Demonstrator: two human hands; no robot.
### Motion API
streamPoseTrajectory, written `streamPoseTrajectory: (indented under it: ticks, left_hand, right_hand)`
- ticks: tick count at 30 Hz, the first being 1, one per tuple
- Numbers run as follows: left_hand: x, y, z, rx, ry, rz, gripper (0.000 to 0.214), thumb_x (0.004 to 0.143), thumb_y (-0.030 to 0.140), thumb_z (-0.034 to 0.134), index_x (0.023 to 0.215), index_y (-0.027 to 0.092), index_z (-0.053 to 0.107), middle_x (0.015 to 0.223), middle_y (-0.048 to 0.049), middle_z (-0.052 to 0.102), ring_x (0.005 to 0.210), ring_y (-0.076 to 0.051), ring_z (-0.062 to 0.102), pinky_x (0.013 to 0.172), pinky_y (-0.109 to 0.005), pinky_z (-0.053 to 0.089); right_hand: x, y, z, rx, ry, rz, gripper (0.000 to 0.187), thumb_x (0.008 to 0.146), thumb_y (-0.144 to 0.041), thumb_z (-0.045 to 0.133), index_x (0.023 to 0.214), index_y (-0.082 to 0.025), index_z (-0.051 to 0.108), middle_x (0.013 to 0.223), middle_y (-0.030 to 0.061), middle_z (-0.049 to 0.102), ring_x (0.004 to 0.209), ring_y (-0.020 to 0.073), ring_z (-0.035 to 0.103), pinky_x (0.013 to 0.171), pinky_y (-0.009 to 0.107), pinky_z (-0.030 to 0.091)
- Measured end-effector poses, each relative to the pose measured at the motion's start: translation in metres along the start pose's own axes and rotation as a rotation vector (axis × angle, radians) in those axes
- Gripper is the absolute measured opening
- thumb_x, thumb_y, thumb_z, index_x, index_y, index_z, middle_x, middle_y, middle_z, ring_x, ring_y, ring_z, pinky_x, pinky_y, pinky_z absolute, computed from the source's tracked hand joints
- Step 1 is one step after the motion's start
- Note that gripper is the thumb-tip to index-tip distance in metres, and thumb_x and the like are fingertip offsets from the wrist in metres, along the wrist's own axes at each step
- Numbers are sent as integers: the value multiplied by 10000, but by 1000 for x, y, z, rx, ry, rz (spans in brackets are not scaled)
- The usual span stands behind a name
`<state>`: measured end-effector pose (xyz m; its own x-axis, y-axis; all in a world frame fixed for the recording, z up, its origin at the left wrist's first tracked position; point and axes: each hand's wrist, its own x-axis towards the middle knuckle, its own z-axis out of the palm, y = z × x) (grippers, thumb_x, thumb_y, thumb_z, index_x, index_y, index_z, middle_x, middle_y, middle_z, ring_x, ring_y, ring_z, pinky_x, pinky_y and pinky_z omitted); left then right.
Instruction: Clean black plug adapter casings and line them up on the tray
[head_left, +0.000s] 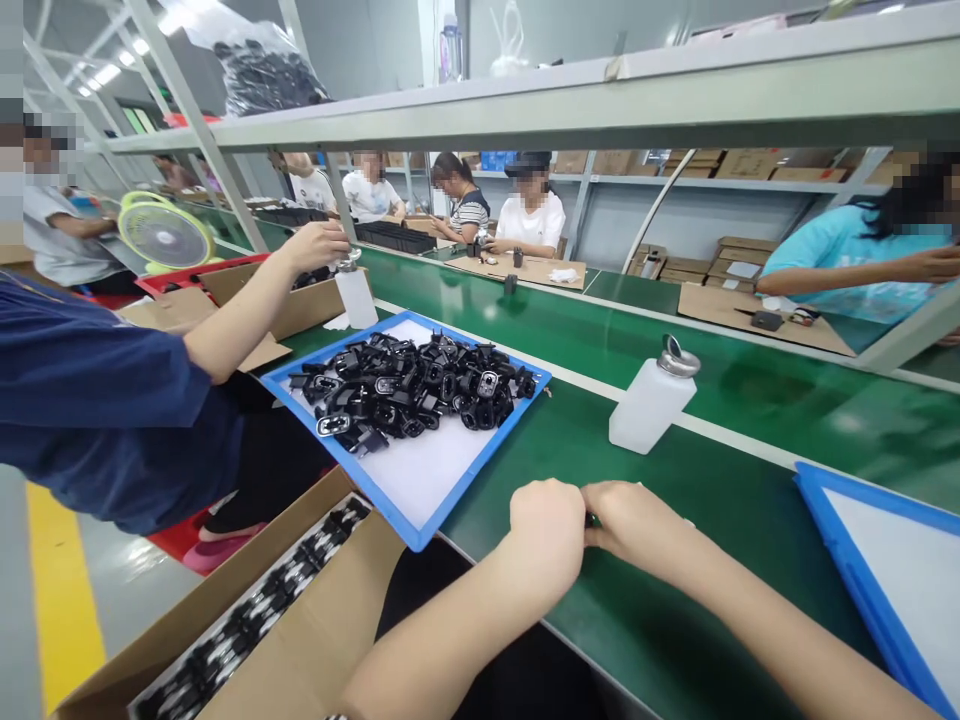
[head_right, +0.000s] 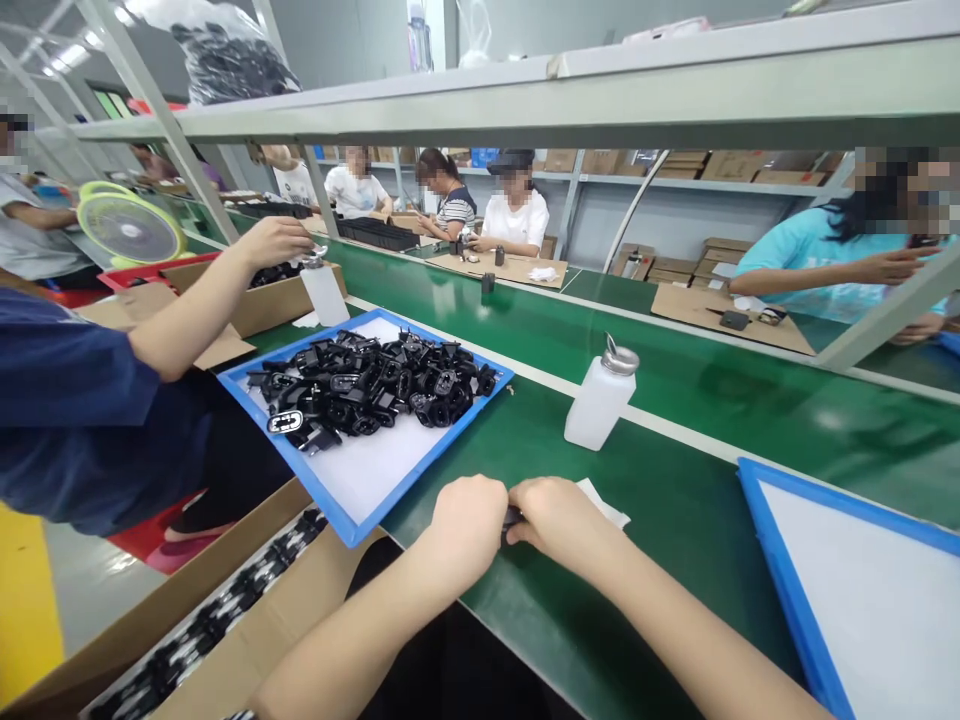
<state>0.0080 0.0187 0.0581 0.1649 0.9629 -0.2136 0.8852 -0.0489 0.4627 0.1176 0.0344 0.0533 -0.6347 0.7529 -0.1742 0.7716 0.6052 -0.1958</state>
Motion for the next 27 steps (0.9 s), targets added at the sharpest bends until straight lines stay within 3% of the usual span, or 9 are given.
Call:
streamPoseTrajectory:
  ticks: [8,12,19,23,27]
  left_hand:
    - [9,-2,-2,139,-120,21,116,535,50,596,568,161,605,598,-89,595,613,-228,579,555,-290,428]
    - [3,-14,1,178,-137,82,125,621,116,526,685,163,622,697,-112,625,681,-253,584,602,-323,426]
    - [11,-52,18,-100,-109,374,259,655,129,456,859,224,582,832,-12,626,772,-174,570,681,-257,420]
    - [12,-65,33,-221,-6,427,215,660,224,500,863,216,572,843,-11,610,769,-149,558,693,-224,429]
    - [9,-62,43,-197,21,394,273,684,233,486,948,217,551,896,-16,599,773,-146,562,691,-227,442]
  right_hand:
    - [4,6,-1,83,-50,-4,87,621,-129,625,663,-168,560,685,17,604,633,182,564,505,216,379]
    - [-1,2,2,25,-45,8,143,641,-211,633,719,-145,533,698,32,595,614,190,561,476,230,367]
    - [-4,-11,3,-135,-101,132,332,705,-356,591,874,-80,518,788,89,599,637,223,573,462,271,375]
    - [-6,-17,2,-122,-111,160,340,717,-369,576,892,-83,520,754,75,605,633,221,577,463,272,379]
    - [-7,-22,-1,-170,-210,247,215,731,-261,576,863,-96,538,762,78,603,636,213,578,466,267,377]
